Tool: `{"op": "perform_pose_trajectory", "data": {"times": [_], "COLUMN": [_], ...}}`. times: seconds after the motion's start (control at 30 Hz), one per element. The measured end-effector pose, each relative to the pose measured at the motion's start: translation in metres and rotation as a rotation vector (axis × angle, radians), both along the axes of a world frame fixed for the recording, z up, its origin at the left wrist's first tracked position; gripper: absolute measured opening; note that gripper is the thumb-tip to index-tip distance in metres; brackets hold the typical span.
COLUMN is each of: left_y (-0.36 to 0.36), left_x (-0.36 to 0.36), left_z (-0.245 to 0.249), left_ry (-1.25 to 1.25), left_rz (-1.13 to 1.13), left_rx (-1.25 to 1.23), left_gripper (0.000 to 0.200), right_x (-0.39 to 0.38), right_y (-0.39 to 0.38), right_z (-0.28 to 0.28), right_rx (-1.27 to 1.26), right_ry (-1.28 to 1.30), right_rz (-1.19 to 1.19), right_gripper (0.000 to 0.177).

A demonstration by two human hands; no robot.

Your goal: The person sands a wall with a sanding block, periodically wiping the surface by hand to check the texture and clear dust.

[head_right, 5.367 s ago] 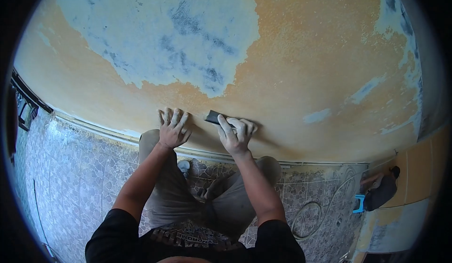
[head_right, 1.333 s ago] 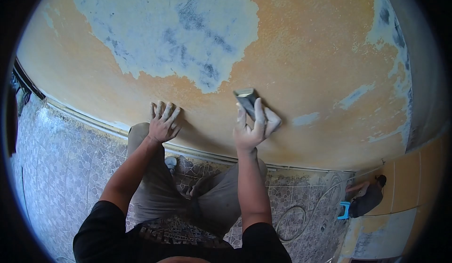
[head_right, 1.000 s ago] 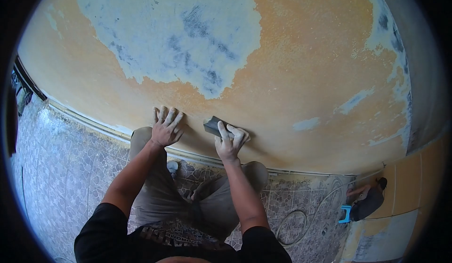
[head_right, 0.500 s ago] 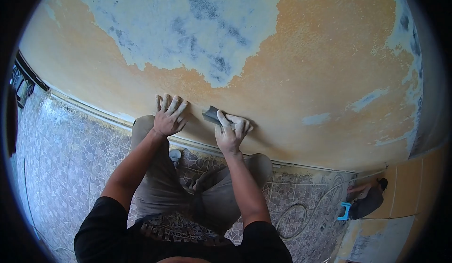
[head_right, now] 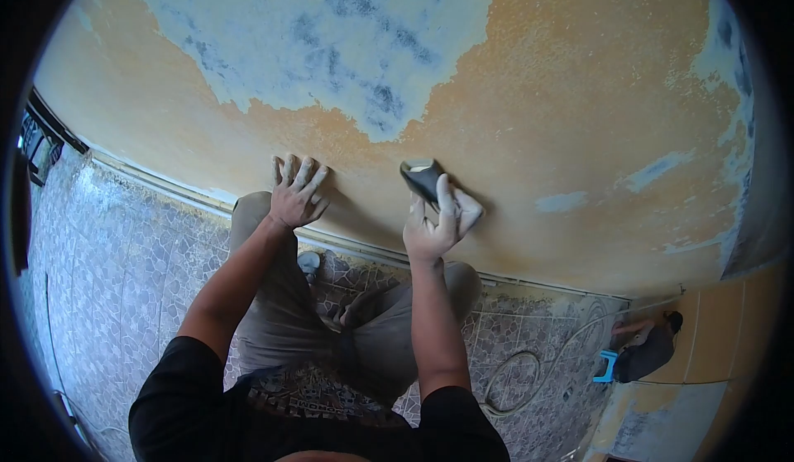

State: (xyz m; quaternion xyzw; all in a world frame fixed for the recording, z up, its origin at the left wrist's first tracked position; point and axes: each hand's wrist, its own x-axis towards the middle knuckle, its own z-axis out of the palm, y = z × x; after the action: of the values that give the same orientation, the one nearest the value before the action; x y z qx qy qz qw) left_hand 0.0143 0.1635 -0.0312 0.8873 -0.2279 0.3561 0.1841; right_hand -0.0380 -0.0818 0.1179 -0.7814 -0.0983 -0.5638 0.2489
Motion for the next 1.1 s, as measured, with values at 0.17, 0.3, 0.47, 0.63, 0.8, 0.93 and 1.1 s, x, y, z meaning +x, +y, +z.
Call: {"op": "perform_pose_trajectory", "data": {"times": [0.17,0.3,0.47,0.63,0.8,0.93,1.1], "left_y": [-0.001,0.000,0.001,-0.002,-0.001,0.001,0.000], "left_x": [0.001,0.001,-0.001,0.004,0.002,-0.005,0.002], "left_z": [-0.005,-0.001,-0.003,-0.012,-0.003,-0.004,-0.008], "left_ry": [-0.019,0.028,0.018,-0.054,-0.020,0.027,-0.008], "left_rz": [-0.004,-0.005,-0.005,0.008,0.009,0.016,0.011], "left_rx": [-0.034,-0.013,0.011,-0.021,0.006,0.040,-0.004], "left_gripper": [0.072,0.074,0.075,0.071,0.074,0.076,0.074], "right_x": [0.022,0.014,0.004,0.026,0.006,0.006,0.026], "right_y": [0.002,0.003,-0.002,0.005,0.003,0.002,-0.016], "right_z": [0.087,-0.032,0.003,0.067,-0.028,0.036,0.091], "right_rx": [0.510,-0.360,-0.205,0.456,-0.504,0.081,0.502], "right_ry": [-0.227,0.001,-0.008,-0.229,-0.009,-0.093,-0.324], "right_rz": [-0.020,0.023,-0.035,-0.043,0.017,-0.034,-0.094], "right_gripper": [0.055,0.043,0.045,0.057,0.052,0.051,0.051]}}
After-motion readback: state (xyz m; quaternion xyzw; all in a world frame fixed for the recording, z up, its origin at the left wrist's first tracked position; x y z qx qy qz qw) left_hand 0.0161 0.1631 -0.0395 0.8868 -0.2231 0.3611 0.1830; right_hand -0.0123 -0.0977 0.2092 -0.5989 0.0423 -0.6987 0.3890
